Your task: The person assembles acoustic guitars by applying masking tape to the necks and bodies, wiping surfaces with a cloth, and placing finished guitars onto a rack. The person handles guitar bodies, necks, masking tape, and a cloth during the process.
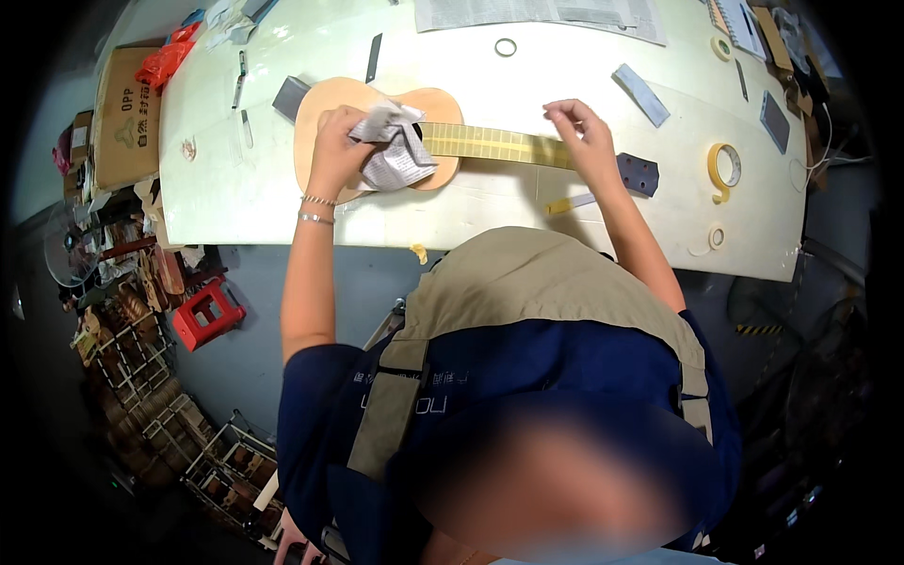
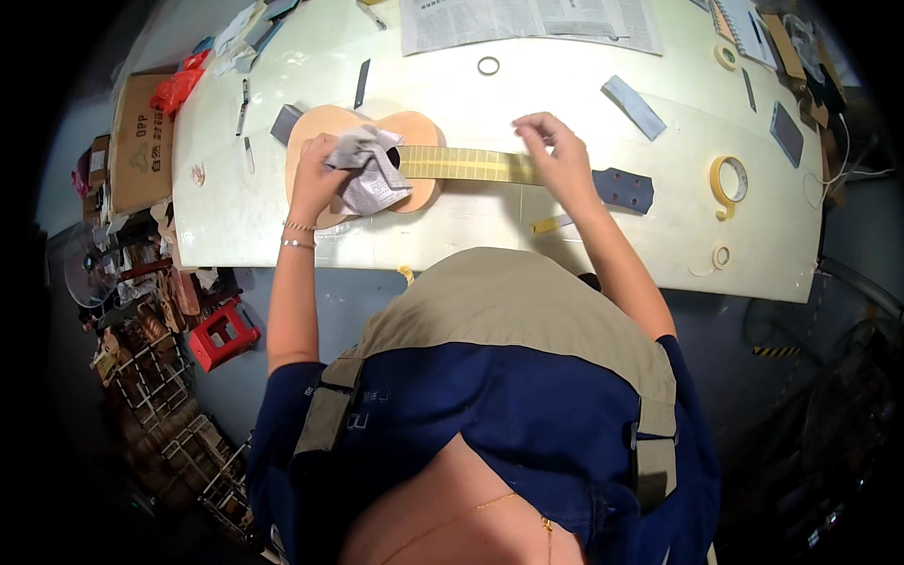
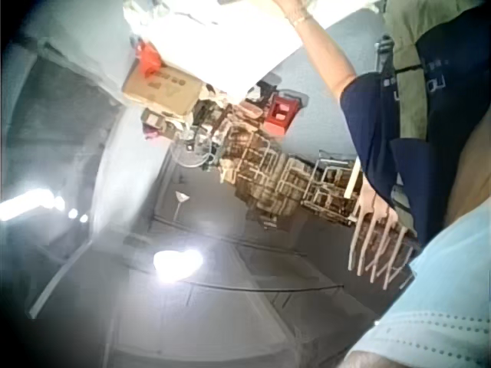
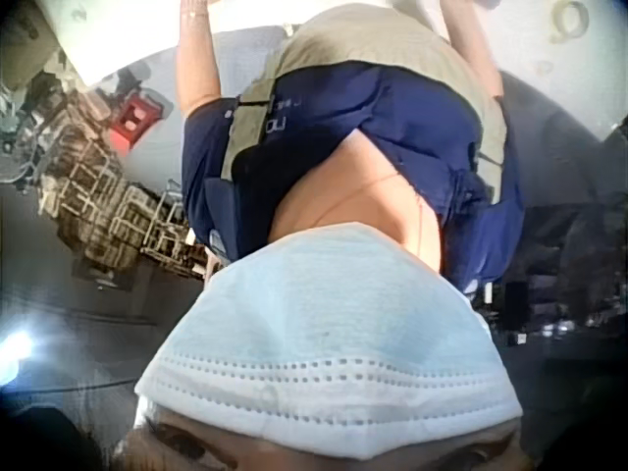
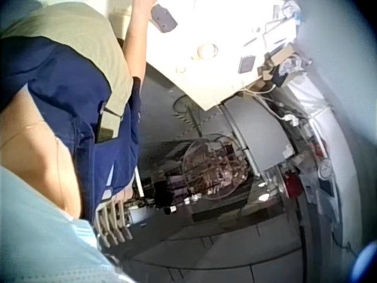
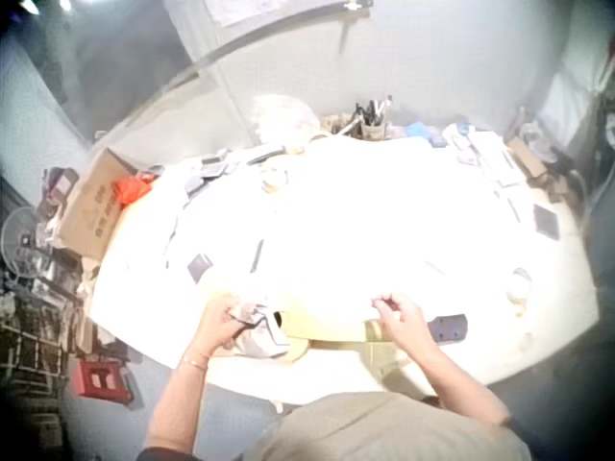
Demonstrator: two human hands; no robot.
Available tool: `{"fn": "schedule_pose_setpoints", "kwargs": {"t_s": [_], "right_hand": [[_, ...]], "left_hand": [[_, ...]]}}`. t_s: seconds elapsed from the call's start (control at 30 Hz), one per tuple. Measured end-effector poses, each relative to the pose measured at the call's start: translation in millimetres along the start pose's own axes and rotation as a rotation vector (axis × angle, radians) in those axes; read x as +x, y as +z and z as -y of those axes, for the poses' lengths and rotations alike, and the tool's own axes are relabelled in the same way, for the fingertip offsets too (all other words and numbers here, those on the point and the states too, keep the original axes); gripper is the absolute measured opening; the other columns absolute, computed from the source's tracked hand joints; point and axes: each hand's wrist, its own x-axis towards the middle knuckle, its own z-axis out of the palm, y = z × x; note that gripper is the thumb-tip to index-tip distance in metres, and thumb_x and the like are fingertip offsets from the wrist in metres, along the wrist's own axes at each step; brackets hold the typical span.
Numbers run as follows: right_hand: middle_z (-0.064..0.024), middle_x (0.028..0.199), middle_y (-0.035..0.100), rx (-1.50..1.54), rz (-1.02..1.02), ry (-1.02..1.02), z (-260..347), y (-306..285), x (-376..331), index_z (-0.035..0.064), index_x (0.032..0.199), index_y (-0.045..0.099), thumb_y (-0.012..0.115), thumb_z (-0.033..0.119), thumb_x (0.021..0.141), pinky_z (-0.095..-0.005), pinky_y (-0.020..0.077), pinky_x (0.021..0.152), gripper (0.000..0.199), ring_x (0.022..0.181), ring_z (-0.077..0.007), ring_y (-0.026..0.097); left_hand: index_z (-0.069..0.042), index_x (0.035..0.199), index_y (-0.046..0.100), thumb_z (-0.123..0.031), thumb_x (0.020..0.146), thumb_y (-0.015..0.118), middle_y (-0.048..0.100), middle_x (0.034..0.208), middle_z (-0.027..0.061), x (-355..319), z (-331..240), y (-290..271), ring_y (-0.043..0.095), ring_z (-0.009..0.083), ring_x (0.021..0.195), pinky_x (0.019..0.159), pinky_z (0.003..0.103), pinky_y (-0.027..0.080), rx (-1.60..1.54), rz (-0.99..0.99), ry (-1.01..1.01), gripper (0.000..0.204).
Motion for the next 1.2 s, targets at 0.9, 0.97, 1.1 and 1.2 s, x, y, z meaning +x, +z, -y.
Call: {"fn": "schedule_pose_setpoints", "kwargs": {"t_s": [0.9, 0.97, 1.1, 1.2], "right_hand": [[-0.012, 0.068, 0.062, -0.787, -0.092, -0.031, -32, 15, 13, 0.0082, 0.078, 0.064, 0.052, 0.029, 0.088, -0.042, 0.0473, 0.059, 0.025, 0.066, -0.0296, 0.061], [-0.0106, 0.069, 0.062, -0.774, -0.071, -0.033, -35, 13, 11, 0.009, 0.083, 0.065, 0.051, 0.029, 0.089, -0.0394, 0.047, 0.059, 0.025, 0.067, -0.0281, 0.061], [-0.0107, 0.067, 0.062, -0.77, -0.129, -0.136, -38, 15, 9, 0.0081, 0.076, 0.063, 0.053, 0.028, 0.087, -0.0413, 0.0471, 0.057, 0.025, 0.065, -0.0292, 0.06], [-0.0113, 0.066, 0.061, -0.802, -0.139, -0.102, -36, 15, 10, 0.0079, 0.075, 0.062, 0.053, 0.027, 0.087, -0.0414, 0.0469, 0.056, 0.024, 0.064, -0.0292, 0.06]], "left_hand": [[-0.019, 0.134, 0.041, -0.003, 0.063, 0.065, 0.045, 0.13, 0.0046, 45, 2, 57, 0.027, 0.0299, 0.134, 0.108, 0.063, 0.006, 0.693, -0.088, 0.255, 0.076], [-0.015, 0.128, 0.048, -0.006, 0.063, 0.067, 0.046, 0.13, 0.0062, 39, 1, 36, 0.028, 0.0293, 0.133, 0.109, 0.056, 0.012, 0.452, 0.053, 0.4, 0.068], [-0.01, 0.113, 0.058, -0.012, 0.066, 0.071, 0.055, 0.115, 0.0088, 6, -14, 8, 0.046, 0.0287, 0.112, 0.096, 0.044, 0.035, 0.343, 0.148, 0.574, 0.049], [-0.01, 0.09, 0.064, -0.009, 0.07, 0.068, 0.061, 0.086, 0.0042, 8, 1, 13, 0.055, 0.0247, 0.082, 0.075, 0.035, 0.043, 0.371, 0.025, 0.699, 0.02]]}}
